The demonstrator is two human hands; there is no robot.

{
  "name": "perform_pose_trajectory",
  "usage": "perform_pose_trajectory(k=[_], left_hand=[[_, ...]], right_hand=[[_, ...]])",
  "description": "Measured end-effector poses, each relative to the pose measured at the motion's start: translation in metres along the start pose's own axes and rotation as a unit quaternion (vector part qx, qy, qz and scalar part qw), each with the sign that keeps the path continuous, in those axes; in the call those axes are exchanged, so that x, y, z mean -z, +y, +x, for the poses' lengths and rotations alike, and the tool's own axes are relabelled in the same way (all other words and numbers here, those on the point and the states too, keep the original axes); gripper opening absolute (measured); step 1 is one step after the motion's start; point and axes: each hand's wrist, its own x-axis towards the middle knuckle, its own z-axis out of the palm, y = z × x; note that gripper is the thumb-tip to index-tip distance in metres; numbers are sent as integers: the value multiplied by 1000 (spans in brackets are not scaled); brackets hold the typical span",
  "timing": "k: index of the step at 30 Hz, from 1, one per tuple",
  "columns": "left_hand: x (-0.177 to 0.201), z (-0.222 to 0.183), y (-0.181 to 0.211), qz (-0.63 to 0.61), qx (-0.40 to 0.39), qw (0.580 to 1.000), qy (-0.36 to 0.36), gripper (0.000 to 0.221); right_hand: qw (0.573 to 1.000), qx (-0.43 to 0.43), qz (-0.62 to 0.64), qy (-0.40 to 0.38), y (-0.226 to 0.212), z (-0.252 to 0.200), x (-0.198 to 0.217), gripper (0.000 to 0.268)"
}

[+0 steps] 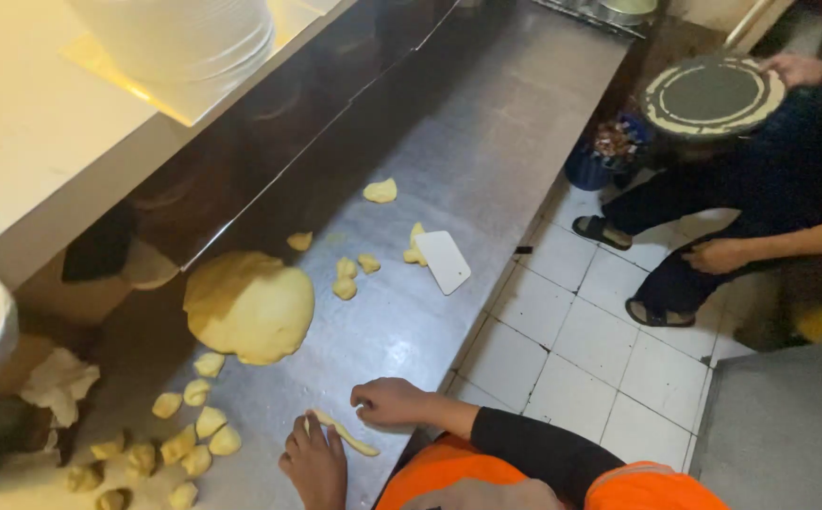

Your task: Braiding pieces of bread dough and placing them onto a baking tray.

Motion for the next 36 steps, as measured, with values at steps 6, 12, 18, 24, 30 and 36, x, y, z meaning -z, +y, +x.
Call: perform_pose_trajectory(k=[6,12,18,24,30,36], left_hand=[[-41,8,-20,-3,-24,999,28,53],[-107,24,-76,-92,-25,995,-20,27],[-46,50,-62,-191,14,979,-67,11],[-32,55,-57,-186,29,982,-30,19],[-25,62,-53,-162,32,981,-102,12],[60,110,20,-422,4,906,5,40]], right_hand=[[978,20,-59,197,-7,54,47,33],[854,120,-332,381,2,110,78,30],[927,47,-176,327,7,132,101,36],[894,19,-4,448,31,143,118,16],[823,88,75,556,-61,79,216,19],[823,221,316,417,-121,11,234,20]])
